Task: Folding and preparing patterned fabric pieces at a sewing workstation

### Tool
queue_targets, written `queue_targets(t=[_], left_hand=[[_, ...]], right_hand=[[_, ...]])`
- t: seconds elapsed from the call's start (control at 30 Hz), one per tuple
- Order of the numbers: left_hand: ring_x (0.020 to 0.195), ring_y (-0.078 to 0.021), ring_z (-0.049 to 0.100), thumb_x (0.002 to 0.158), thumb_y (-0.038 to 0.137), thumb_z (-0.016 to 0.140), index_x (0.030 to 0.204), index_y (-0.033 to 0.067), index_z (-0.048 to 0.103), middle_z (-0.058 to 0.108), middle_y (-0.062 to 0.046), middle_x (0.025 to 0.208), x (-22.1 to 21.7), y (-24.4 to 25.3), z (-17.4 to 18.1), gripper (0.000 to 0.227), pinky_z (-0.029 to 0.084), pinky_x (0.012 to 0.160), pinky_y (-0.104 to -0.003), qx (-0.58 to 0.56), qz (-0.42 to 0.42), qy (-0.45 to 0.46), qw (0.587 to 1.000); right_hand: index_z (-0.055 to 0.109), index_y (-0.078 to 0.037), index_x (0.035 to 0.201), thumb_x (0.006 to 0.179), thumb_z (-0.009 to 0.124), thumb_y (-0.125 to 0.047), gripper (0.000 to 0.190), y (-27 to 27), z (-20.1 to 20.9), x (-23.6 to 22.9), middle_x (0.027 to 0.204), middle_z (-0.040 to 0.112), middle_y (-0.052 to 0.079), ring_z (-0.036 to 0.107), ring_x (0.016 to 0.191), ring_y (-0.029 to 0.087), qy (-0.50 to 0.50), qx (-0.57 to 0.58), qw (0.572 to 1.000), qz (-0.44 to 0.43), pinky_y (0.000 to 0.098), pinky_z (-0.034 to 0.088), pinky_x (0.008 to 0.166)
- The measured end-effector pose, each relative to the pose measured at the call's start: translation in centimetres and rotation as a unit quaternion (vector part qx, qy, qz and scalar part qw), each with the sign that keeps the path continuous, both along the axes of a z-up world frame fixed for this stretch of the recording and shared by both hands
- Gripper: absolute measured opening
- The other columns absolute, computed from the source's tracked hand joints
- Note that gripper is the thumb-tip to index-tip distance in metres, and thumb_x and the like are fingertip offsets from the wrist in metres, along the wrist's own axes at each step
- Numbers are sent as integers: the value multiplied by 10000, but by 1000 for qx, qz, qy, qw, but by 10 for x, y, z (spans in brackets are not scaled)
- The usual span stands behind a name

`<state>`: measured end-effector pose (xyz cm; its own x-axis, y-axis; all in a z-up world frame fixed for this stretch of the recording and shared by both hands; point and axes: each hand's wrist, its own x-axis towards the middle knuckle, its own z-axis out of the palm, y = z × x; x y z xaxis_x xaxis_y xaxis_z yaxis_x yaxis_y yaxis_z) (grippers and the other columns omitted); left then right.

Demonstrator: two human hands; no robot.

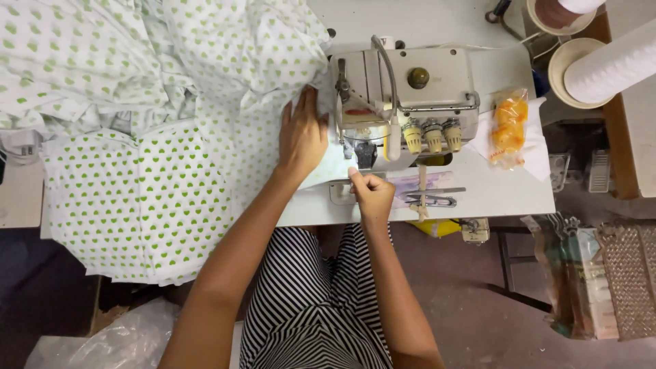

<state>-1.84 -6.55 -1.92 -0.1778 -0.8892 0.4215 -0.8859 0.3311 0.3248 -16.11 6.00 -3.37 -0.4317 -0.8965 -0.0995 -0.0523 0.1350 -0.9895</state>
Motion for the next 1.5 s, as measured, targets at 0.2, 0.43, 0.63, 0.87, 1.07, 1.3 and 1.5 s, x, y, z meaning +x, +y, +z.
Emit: queue_targets(t=[0.2, 0.43, 0.63, 0.87, 1.07, 1.3, 1.5], left_hand=[[1347, -307, 560, 994, 245, 621, 1467, -2, 437, 574, -193, 1438, 25, -25, -26, 564, 414, 1074, -479, -12, 36, 54, 998], [703, -319, 739, 820, 246, 905, 1265, 57, 589, 593, -159, 1140, 128, -3, -59, 577, 617, 563, -381, 55, 107, 325, 938], [942, -402, 650, 869, 162, 854, 1130, 6, 683, 609, -184, 1042, 172, -16, 67, 348, 518, 737, -483, 16, -3, 182, 983], [1471, -519, 313, 829, 754, 907, 1632, 221, 58, 299, -339, 1610, 179, -161, 56, 1285, 351, 1140, -605, 105, 170, 183, 963], [884, -414, 707, 786, 540, 942, 1301, 144, 625, 752, -140, 983, 170, -198, 70, 723, 509, 652, -548, -43, 208, 47, 976], [858, -436, 701, 784, 770, 792, 1290, 198, 572, 702, -166, 977, 202, -211, 12, 795, 512, 674, -577, 32, 309, 35, 950], [1498, -505, 237, 1123, 706, 493, 1625, 53, 151, 217, -280, 1608, 217, -132, 16, 892, 413, 1158, -530, 31, 199, 58, 978]], right_hand=[[577, -71, 479, 873, 810, -186, 471, 6, 5, 3, 391, 408, -20, 297, 478, 42, 2, -6, 1000, -17, 216, 224, 472], [569, -78, 552, 1001, 702, -267, 505, 13, -14, -8, 442, 474, 21, 398, 449, 84, -75, -31, 996, -35, 218, 308, 492], [595, -57, 595, 1023, 633, -207, 455, 20, -33, -15, 529, 510, 44, 486, 539, 135, 155, -153, 971, 97, 296, 373, 555], [537, -51, 590, 1003, 592, -103, 420, 19, -18, -5, 547, 407, -9, 388, 538, 99, 165, -234, 950, 122, 267, 286, 522], [602, -38, 597, 984, 606, -106, 393, 14, -23, -3, 551, 525, 14, 478, 532, 113, 187, -237, 946, 119, 264, 347, 524], [456, -75, 585, 1000, 571, -111, 433, 17, -26, -7, 564, 381, -15, 373, 531, 95, 204, -218, 943, 147, 285, 270, 518], [521, -52, 614, 1024, 582, -127, 421, 24, -22, -4, 599, 419, -9, 391, 573, 98, 168, -206, 952, 154, 279, 283, 543]])
